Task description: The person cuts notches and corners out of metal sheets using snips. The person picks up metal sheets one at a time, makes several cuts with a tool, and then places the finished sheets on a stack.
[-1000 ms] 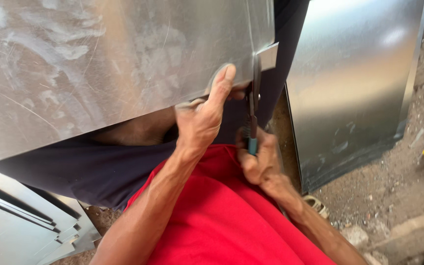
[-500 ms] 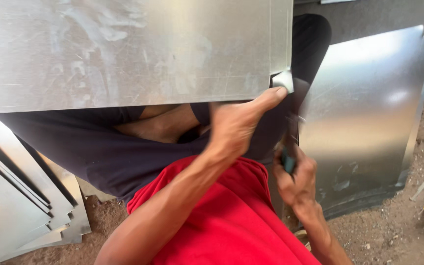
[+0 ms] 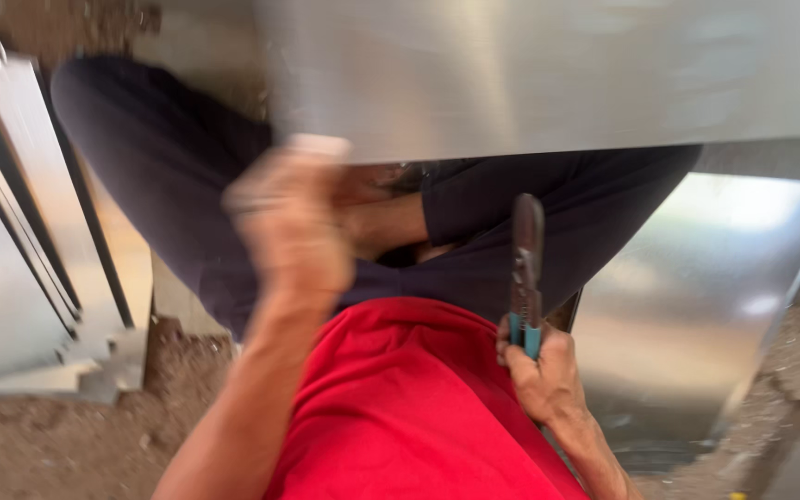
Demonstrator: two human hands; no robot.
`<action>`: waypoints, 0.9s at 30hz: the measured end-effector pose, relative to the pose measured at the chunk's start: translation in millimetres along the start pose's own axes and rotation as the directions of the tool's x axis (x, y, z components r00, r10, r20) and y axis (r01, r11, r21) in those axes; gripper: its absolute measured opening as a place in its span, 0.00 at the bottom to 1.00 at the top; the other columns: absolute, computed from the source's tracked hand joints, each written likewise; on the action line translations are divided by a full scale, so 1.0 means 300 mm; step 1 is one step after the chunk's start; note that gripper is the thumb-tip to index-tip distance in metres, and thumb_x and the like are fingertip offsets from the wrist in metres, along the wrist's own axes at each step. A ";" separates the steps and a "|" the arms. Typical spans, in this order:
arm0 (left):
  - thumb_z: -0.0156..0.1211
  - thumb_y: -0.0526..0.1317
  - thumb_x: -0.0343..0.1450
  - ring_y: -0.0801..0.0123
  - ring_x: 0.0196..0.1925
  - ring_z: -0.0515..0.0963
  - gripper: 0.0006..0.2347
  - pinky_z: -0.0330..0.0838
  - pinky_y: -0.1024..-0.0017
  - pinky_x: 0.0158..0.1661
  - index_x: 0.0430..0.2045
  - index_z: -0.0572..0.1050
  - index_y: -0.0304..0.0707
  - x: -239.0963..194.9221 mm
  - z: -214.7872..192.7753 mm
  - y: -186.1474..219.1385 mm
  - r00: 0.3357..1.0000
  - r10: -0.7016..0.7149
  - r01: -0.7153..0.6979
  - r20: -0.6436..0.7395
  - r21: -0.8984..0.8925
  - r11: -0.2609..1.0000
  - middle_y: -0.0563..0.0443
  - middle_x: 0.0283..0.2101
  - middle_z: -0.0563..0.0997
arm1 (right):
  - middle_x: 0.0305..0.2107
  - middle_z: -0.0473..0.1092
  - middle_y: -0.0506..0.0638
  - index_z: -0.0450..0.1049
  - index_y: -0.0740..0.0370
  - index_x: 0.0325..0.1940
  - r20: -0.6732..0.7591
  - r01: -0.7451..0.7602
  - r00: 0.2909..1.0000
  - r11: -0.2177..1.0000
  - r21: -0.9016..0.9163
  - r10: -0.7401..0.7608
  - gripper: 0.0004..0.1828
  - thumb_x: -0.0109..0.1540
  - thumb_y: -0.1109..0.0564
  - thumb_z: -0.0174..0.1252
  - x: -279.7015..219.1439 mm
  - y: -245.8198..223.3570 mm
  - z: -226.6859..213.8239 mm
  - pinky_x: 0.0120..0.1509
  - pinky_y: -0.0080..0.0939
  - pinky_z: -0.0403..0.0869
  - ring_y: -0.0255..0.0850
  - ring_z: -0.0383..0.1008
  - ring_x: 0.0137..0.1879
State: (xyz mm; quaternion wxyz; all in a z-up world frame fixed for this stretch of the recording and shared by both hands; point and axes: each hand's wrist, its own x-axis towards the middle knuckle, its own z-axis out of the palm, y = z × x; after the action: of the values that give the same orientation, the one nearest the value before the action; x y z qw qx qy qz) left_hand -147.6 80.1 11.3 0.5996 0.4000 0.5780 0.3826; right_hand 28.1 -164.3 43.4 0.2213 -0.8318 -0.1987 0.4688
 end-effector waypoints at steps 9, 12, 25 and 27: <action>0.68 0.35 0.70 0.71 0.33 0.86 0.08 0.83 0.74 0.35 0.36 0.82 0.28 -0.046 0.099 0.073 0.932 -0.158 0.287 0.327 -0.401 0.870 0.44 0.33 0.86 | 0.54 0.69 0.61 0.64 0.70 0.64 0.445 0.006 0.890 0.978 0.206 -0.099 0.39 0.47 0.60 0.45 -0.015 -0.277 0.017 0.50 0.42 0.80 0.46 0.76 0.43; 0.68 0.35 0.71 0.71 0.33 0.85 0.07 0.83 0.75 0.36 0.37 0.82 0.26 -0.047 0.100 0.068 0.934 -0.139 0.275 0.330 -0.412 0.869 0.44 0.34 0.87 | 0.56 0.69 0.60 0.60 0.68 0.66 0.427 -0.055 0.903 0.974 0.218 -0.044 0.43 0.44 0.60 0.45 0.013 -0.330 0.039 0.47 0.43 0.78 0.45 0.76 0.55; 0.67 0.33 0.72 0.70 0.36 0.87 0.06 0.85 0.73 0.42 0.38 0.81 0.25 -0.046 0.101 0.074 0.933 -0.119 0.271 0.340 -0.445 0.853 0.44 0.35 0.86 | 0.20 0.67 0.46 0.71 0.64 0.33 0.275 0.147 0.956 0.978 -0.146 -0.103 0.12 0.47 0.63 0.47 0.057 -0.372 0.030 0.31 0.37 0.67 0.33 0.65 0.26; 0.67 0.33 0.72 0.74 0.35 0.86 0.05 0.84 0.77 0.39 0.35 0.81 0.27 -0.039 0.098 0.081 0.935 -0.107 0.251 0.339 -0.417 0.874 0.47 0.33 0.86 | 0.18 0.65 0.47 0.69 0.65 0.28 0.265 0.152 0.959 0.973 -0.173 -0.103 0.07 0.48 0.64 0.48 0.061 -0.350 0.026 0.30 0.38 0.65 0.34 0.63 0.25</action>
State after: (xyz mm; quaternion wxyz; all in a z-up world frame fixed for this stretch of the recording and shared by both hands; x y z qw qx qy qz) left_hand -118.7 77.6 38.6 0.7914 0.2472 0.4078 0.3823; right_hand 17.1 -66.7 85.3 0.1428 -0.7677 -0.3231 0.5346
